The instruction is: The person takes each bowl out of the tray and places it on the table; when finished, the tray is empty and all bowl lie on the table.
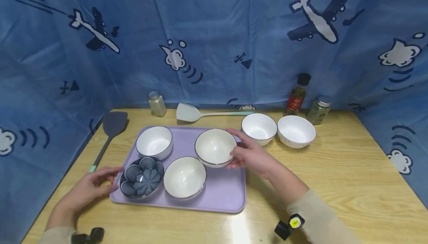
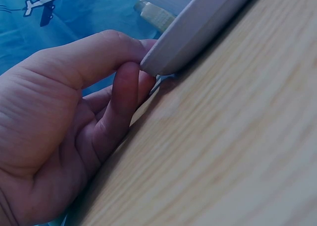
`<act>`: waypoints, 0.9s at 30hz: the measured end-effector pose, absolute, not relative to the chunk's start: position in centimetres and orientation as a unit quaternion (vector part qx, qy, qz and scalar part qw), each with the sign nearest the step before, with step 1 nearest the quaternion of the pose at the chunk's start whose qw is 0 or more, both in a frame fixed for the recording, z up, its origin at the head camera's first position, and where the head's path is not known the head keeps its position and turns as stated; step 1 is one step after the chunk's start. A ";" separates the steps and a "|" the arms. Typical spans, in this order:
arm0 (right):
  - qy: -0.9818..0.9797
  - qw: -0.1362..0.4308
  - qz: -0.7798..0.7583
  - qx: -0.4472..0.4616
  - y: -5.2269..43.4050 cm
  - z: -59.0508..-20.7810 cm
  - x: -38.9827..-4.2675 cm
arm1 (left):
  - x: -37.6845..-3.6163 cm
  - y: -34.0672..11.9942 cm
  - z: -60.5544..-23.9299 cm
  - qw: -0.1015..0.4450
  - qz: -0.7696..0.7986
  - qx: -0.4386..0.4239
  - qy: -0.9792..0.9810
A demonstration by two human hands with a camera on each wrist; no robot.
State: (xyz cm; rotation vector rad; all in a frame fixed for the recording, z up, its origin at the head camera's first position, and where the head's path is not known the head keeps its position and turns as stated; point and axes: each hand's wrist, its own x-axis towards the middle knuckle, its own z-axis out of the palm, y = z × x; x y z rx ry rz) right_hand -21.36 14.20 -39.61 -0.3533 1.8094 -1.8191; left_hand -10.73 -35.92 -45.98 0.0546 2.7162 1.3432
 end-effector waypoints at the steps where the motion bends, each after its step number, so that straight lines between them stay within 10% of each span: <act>1: 0.674 0.276 -0.672 -0.134 14.6 -39.6 -21.2 | -10.7 -35.9 -46.0 0.056 0.442 0.018 0.895; 27: 0.711 0.299 -0.603 -0.201 25.0 -40.8 -19.4 | -10.8 -36.0 -45.9 0.064 0.456 0.030 0.887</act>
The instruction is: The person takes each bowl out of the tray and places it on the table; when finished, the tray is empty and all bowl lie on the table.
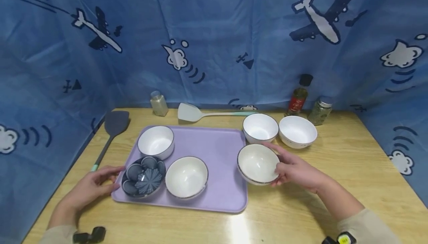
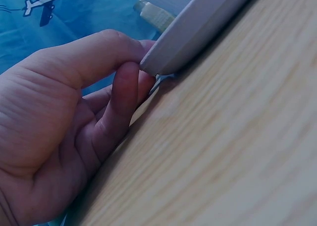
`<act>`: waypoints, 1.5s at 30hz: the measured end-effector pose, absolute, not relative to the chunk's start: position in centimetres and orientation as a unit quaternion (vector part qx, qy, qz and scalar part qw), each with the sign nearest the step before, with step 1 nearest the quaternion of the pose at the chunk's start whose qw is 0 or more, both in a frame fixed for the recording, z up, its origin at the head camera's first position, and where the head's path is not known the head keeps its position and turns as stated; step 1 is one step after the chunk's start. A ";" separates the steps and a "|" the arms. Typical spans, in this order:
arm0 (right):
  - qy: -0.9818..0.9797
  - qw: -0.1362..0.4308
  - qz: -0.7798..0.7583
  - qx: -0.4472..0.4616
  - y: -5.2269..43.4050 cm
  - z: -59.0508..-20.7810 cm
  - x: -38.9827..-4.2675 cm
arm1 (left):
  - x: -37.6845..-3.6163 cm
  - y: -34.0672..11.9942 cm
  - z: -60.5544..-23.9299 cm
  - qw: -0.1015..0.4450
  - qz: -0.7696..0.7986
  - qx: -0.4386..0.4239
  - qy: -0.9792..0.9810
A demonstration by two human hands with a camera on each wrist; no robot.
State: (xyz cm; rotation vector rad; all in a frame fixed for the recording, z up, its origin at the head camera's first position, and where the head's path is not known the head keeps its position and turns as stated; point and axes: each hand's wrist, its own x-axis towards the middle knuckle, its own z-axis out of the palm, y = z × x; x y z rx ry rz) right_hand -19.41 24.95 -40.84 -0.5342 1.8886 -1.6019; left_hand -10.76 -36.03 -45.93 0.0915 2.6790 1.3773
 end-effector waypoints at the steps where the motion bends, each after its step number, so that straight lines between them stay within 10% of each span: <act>1: 0.713 0.299 -0.603 -0.199 25.1 -41.0 -19.5 | -10.8 -36.1 -45.9 0.063 0.453 0.029 0.889; 45: 0.687 0.302 -0.635 -0.182 27.7 -43.0 -21.1 | -10.7 -36.0 -45.9 0.064 0.461 0.026 0.885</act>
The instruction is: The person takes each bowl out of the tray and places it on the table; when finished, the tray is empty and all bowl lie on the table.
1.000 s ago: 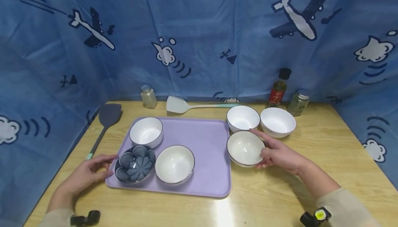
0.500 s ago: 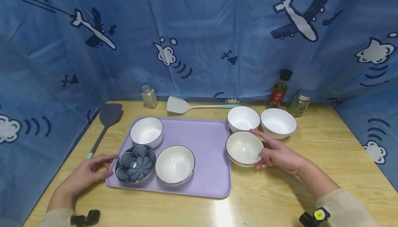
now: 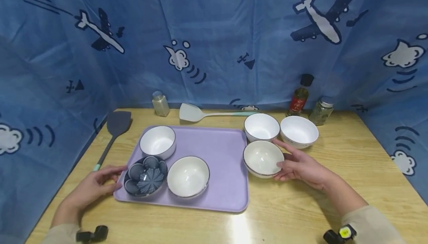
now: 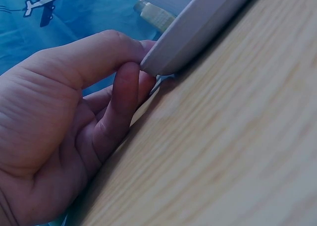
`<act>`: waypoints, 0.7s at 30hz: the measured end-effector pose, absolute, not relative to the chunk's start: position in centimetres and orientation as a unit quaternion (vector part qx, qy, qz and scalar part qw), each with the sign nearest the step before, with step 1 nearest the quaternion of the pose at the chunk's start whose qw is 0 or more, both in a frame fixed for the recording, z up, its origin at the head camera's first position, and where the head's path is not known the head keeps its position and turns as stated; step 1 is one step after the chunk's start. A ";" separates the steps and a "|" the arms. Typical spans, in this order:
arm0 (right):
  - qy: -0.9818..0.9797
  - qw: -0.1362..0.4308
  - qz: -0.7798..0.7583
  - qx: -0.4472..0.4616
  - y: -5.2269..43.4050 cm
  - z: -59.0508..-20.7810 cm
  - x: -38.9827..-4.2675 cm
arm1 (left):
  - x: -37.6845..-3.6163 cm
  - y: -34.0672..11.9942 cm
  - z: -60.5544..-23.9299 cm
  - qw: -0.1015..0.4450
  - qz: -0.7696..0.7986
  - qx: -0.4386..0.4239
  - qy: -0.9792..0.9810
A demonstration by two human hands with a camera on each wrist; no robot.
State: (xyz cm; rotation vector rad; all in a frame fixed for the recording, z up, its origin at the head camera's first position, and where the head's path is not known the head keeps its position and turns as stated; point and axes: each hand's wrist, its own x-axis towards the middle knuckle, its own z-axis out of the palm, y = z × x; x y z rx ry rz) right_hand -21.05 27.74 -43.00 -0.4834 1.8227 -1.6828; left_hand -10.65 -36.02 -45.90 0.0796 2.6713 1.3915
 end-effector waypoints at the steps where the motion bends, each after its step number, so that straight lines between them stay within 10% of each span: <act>1: 0.691 0.297 -0.634 -0.182 27.7 -43.1 -21.0 | -10.6 -36.0 -45.9 0.064 0.461 0.026 0.885; 21: 0.636 0.245 -0.689 -0.246 29.2 -41.1 -20.5 | -10.8 -36.1 -46.1 0.061 0.459 0.015 0.886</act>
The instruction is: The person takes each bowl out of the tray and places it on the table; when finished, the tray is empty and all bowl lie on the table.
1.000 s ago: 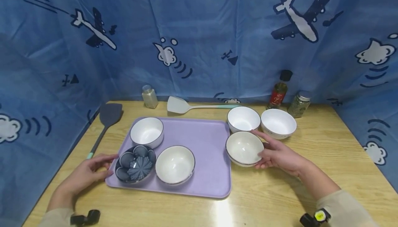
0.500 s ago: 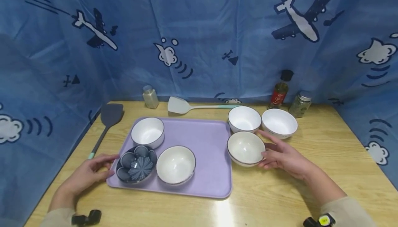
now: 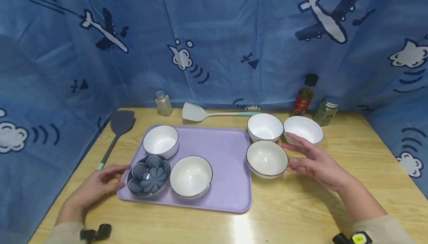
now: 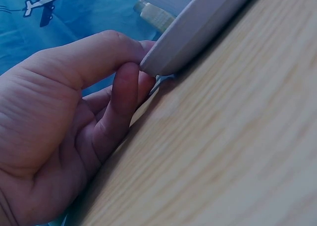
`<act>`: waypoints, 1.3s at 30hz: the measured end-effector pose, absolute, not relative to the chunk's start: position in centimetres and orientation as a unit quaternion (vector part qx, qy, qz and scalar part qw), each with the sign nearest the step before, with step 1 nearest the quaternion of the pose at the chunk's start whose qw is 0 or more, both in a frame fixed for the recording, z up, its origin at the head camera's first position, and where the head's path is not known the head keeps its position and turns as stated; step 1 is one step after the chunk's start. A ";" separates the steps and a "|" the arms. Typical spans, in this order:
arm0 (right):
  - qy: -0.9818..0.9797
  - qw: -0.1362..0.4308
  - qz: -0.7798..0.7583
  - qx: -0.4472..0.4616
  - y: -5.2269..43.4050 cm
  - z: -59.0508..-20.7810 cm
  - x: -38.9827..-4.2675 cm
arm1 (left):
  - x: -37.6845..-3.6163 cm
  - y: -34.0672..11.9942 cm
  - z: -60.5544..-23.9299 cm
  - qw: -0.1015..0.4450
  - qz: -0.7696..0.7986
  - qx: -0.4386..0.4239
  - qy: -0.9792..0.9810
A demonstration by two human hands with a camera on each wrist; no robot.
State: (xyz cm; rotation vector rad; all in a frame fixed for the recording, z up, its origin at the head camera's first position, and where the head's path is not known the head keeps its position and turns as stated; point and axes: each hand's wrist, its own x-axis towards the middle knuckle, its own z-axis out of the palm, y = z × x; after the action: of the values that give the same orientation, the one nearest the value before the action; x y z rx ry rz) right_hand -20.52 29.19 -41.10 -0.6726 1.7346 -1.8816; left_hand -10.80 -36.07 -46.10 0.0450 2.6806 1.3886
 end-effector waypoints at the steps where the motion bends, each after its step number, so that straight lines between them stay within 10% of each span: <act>1: 0.637 0.243 -0.687 -0.251 29.1 -40.9 -20.5 | -10.8 -36.1 -46.1 0.061 0.458 0.017 0.886; 39: 0.646 0.326 -0.629 -0.286 12.7 -41.0 -17.5 | -10.8 -36.2 -46.4 0.062 0.446 0.013 0.893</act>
State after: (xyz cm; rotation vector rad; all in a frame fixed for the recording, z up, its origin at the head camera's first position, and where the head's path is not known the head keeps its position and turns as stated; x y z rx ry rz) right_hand -17.48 12.66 -40.98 -0.7483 1.6918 -1.6482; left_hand -10.81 -36.23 -46.35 0.0379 2.6997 1.3473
